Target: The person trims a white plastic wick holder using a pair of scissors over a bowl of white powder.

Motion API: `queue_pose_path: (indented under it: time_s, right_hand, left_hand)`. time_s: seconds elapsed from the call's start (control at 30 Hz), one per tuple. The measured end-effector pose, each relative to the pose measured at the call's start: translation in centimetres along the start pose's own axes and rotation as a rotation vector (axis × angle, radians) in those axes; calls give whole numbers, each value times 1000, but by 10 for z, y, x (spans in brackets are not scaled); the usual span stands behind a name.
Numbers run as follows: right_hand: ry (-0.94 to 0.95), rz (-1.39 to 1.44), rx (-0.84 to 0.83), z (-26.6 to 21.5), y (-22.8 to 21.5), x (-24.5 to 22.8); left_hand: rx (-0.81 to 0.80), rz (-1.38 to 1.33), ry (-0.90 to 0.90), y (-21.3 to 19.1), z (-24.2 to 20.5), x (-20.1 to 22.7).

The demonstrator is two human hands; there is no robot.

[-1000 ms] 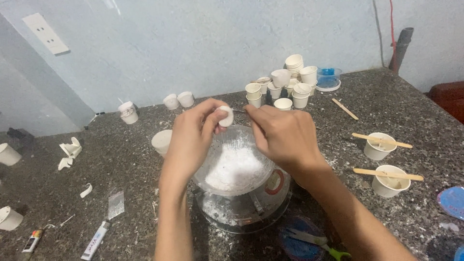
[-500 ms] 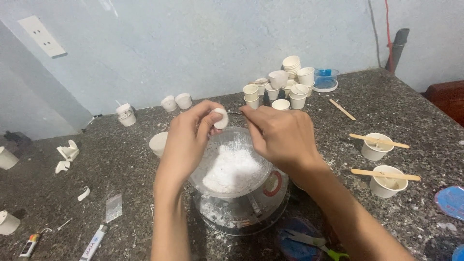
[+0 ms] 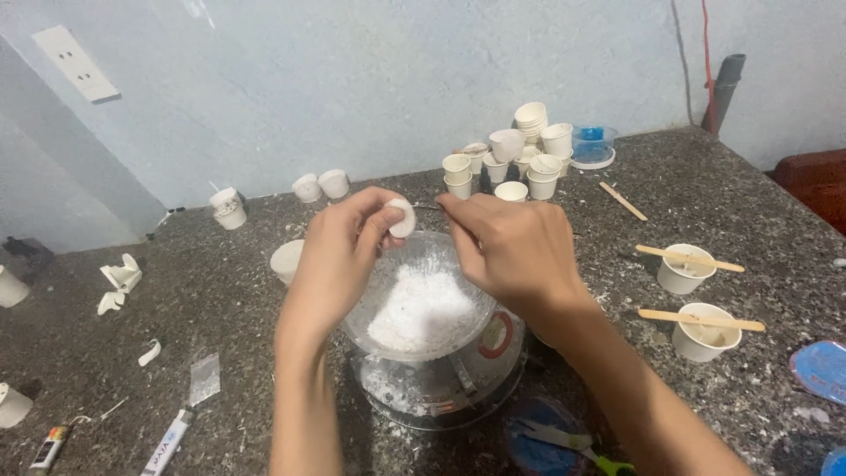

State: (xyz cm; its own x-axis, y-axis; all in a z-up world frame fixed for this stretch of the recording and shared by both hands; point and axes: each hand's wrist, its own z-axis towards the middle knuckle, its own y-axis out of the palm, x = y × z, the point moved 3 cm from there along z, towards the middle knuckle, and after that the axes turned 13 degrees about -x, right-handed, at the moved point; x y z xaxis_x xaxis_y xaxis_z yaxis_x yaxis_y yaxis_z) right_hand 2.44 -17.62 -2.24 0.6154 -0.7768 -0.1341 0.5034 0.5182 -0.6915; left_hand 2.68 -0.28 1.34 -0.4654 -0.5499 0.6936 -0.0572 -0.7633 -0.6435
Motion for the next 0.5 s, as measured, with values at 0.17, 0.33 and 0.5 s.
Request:
queue_pose_path:
  time_s: [0.17,0.33,0.5]
  right_hand:
    - [3,19,-4,0,-3,-2]
    - [11,74,-7,0,-1,2]
    - [11,134,30,0,-4,4]
  left_hand:
    - [-9,1,24,-1,0,-1]
    - [-16,-2,38,-1,-1,5]
    - [-8,-16,50,2,-1,8]
